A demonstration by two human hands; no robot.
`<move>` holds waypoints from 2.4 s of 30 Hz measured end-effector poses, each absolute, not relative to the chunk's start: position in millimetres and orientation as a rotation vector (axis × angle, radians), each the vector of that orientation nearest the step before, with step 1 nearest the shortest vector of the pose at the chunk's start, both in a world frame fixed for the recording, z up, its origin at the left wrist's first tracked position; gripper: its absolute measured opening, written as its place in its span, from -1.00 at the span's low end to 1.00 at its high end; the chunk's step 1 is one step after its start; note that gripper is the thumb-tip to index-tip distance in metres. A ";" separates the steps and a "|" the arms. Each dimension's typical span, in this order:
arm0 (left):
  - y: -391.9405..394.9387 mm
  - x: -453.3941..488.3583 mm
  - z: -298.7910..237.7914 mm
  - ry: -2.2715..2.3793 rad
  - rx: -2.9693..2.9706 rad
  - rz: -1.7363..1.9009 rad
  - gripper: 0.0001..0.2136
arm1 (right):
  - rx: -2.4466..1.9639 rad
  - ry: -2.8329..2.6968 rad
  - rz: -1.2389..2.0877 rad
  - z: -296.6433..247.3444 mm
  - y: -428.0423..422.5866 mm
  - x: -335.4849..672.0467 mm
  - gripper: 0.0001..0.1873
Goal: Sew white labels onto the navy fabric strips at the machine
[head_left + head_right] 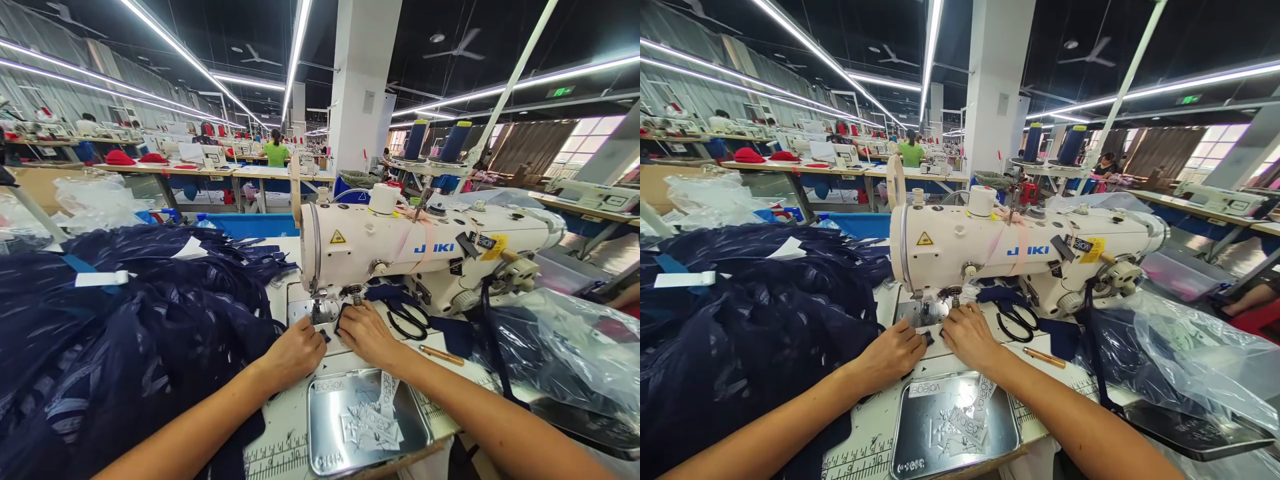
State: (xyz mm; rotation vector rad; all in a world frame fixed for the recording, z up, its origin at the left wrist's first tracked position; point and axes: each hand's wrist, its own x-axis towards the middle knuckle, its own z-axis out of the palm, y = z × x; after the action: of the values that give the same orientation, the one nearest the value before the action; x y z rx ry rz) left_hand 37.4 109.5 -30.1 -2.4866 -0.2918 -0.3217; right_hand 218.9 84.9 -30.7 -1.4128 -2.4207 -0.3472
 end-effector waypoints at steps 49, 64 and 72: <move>107.7 41.3 -28.4 -0.327 -2.488 -0.343 -0.84 | -1.290 -2.248 0.317 -35.8 79.5 212.4 -0.82; 100.6 19.6 -19.5 -0.584 -2.884 -0.464 -0.85 | -1.014 -2.685 -0.275 -34.3 78.7 216.5 -0.79; 103.6 20.2 -28.4 -0.652 -2.961 -0.414 -0.86 | -1.140 -2.228 0.274 -43.3 77.1 210.7 -0.74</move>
State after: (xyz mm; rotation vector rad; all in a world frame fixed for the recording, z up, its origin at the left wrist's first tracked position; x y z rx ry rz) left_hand 20.2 103.6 -28.4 -2.9606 -0.6524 -0.4142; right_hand 210.7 77.1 -43.3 -1.1402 -2.2281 0.2735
